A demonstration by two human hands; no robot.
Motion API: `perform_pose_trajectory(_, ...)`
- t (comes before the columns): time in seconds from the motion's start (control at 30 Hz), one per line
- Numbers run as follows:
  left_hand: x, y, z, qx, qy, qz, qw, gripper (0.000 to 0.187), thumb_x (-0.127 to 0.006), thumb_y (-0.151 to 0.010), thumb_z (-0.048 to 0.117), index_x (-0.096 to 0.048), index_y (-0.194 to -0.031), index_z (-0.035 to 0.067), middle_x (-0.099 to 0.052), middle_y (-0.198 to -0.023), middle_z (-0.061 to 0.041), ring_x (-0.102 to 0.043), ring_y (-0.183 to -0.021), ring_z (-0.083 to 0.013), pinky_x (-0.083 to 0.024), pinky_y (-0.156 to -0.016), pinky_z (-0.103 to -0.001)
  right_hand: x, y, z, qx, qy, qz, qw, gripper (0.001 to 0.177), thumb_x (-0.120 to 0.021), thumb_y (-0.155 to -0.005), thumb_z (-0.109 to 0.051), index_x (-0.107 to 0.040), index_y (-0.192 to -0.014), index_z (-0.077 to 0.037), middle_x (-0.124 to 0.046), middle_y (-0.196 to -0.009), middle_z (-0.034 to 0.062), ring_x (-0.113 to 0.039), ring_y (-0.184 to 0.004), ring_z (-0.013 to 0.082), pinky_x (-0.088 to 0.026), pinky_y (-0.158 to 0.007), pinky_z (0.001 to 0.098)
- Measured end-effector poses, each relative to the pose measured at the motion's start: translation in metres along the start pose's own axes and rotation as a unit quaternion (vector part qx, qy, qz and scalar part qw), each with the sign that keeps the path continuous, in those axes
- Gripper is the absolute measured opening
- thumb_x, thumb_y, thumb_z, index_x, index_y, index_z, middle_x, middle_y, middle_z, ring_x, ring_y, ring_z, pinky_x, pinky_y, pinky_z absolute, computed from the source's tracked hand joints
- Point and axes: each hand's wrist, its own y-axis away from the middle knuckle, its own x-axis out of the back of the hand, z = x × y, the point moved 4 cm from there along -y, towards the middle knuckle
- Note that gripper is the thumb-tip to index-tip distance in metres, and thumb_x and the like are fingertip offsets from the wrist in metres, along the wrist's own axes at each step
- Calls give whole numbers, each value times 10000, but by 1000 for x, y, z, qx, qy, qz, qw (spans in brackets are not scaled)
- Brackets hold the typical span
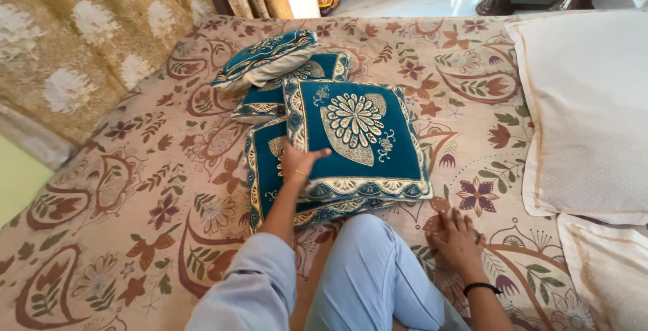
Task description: The person sits on a bed and arranges several decorative pillows, smoothing their covers and stacking them. The person then stands, walks to a nearby sofa, and spreads a patterned throw blanket over the seat.
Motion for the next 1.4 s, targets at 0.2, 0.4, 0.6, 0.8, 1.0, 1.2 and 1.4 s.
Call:
perform_pose_trajectory(0.2,70,1,39,-38,128,207,969,922,-1023,-623,283,-541,-1367,34,-645,-1323,-185,-621,-1206,-352,-474,-1052,-429,-2,-3,18,16,-81,23,996,739,-716,-826,-498,-490,-1493,-276,-306,-1659,24,-254,-1539,254,-193,-1202,626)
perform_pose_trajectory(0.4,79,41,10,176,82,357,914,1120,-921,-669,333,-270,-1535,50,-398,-1521,-221,-400,-1374,-399,-373,-1125,-559,-1,-6,10,16,-157,59,986,588,-697,-881,-435,-626,-1421,-214,-613,-1454,32,-580,-1334,262,-408,-1176,562)
perform_pose_trajectory(0.6,8,81,-6,-131,-302,149,932,861,-647,-904,517,-294,-1592,140,-159,-1672,-199,-87,-1523,-483,-83,-1143,-723,3,5,5,46,-108,94,989,541,-753,-789,-355,-673,-1312,-242,-504,-1520,37,-476,-1387,267,-324,-1139,598)
perform_pose_trajectory(0.8,-50,104,29,-292,-447,-67,843,743,-532,-951,625,-419,-1561,216,-60,-1724,-116,34,-1572,-403,50,-1144,-765,9,14,-4,53,-87,106,989,476,-699,-836,-401,-685,-1308,-340,-448,-1590,8,-412,-1463,249,-285,-1214,544)
perform_pose_trajectory(1.0,-113,108,40,-263,-402,-217,850,785,-517,-896,680,-419,-1544,247,24,-1678,-277,98,-1541,-466,70,-1165,-691,26,11,-21,93,-2,178,980,587,-426,-979,-564,-432,-1529,-358,-298,-1645,32,-236,-1517,271,-80,-1215,566)
perform_pose_trajectory(1.2,-209,85,-6,-329,-403,-360,775,796,-453,-949,679,-297,-1598,245,-45,-1708,-131,72,-1578,-334,109,-1190,-670,54,-55,-16,80,27,191,978,568,-346,-1011,-579,-384,-1553,-414,-269,-1688,3,-208,-1555,283,-66,-1233,574)
perform_pose_trajectory(1.4,-318,27,38,-326,-323,-392,797,870,-476,-874,706,-232,-1610,311,-38,-1709,-71,61,-1552,-334,83,-1177,-646,86,-185,2,57,29,191,979,588,-363,-1001,-602,-398,-1550,-394,-249,-1678,54,-205,-1531,320,-64,-1204,585)
